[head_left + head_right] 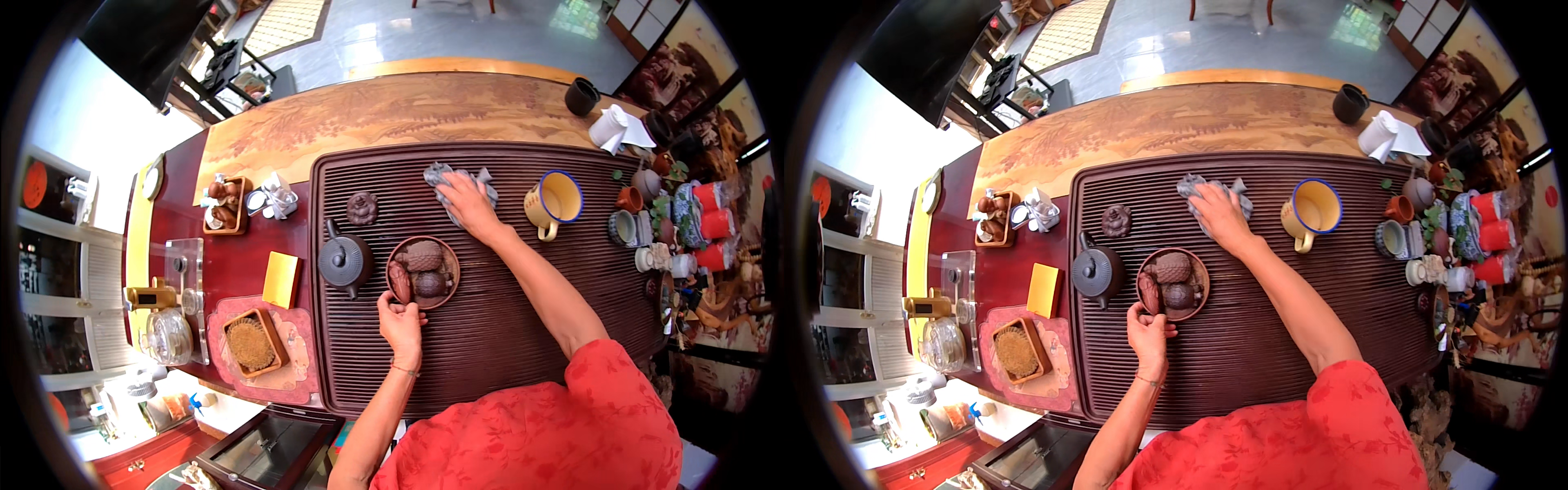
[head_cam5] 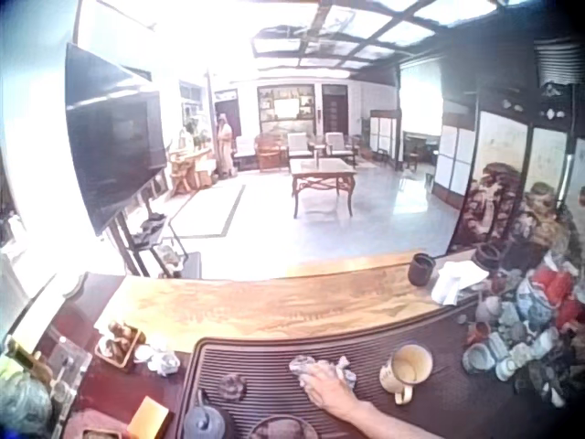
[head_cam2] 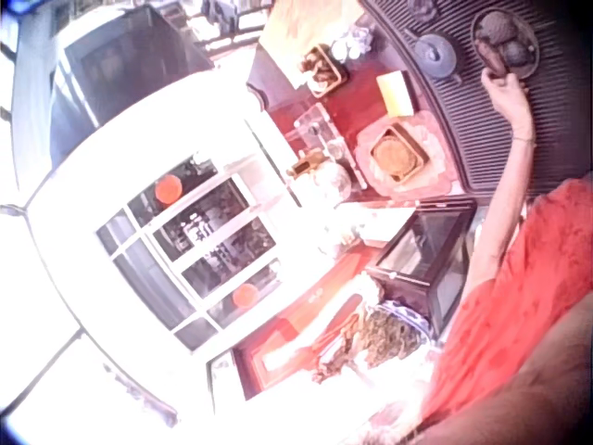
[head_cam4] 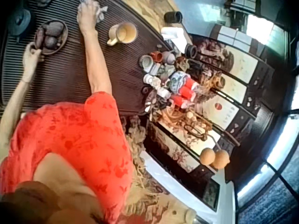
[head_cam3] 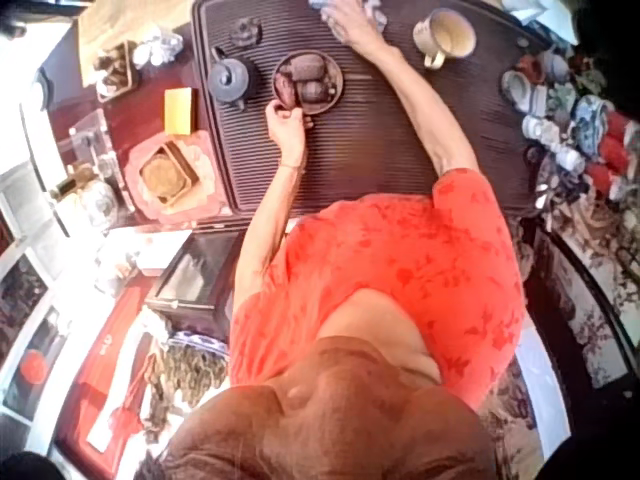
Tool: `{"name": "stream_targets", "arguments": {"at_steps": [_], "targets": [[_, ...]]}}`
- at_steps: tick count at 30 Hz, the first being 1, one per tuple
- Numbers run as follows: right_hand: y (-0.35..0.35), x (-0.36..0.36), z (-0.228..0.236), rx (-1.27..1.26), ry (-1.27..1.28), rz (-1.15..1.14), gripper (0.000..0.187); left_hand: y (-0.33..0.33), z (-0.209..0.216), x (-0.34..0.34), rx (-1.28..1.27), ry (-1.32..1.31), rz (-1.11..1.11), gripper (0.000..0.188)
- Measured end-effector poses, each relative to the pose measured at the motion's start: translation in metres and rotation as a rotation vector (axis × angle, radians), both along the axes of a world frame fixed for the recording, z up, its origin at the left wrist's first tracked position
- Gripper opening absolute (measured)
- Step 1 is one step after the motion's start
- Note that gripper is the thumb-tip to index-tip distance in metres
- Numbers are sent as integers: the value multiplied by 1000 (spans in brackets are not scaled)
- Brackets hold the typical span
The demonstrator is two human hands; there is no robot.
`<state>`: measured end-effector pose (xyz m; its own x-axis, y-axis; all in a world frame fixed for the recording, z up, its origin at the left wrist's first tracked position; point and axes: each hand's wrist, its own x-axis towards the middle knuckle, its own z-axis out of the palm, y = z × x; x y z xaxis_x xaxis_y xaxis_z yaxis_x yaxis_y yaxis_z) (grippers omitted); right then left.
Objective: The person wipes a wooden tea table with a cloth, including cleaning a small fan and wiping a tea tray and various tea-making objects.
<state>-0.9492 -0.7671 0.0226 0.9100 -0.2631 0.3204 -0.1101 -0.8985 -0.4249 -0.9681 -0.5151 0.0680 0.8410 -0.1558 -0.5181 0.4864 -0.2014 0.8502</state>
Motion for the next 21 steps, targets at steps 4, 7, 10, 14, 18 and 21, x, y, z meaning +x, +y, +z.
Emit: {"name": "stream_targets", "arguments": {"at_steps": [4, 7, 10, 14, 18, 21], "targets": [[35, -121, 16, -13, 114, -135, 46, 6, -5, 4, -17, -12, -69, 43], [69, -220, 28, 40, 230, -313, 49, 12, -4, 6, -79, 7, -126, 45], [100, -309, 31, 3, 261, -474, 51, 26, -15, 1, -172, -18, -143, 46], [105, -341, 20, -71, 237, -601, 50, 46, -5, -23, -179, -156, -186, 34], [68, -308, 12, -117, 157, -606, 48, 11, 26, -41, -236, -92, -564, 31], [23, -273, 8, -118, 80, -641, 48, -56, 29, -48, -308, -227, -798, 38]]}}
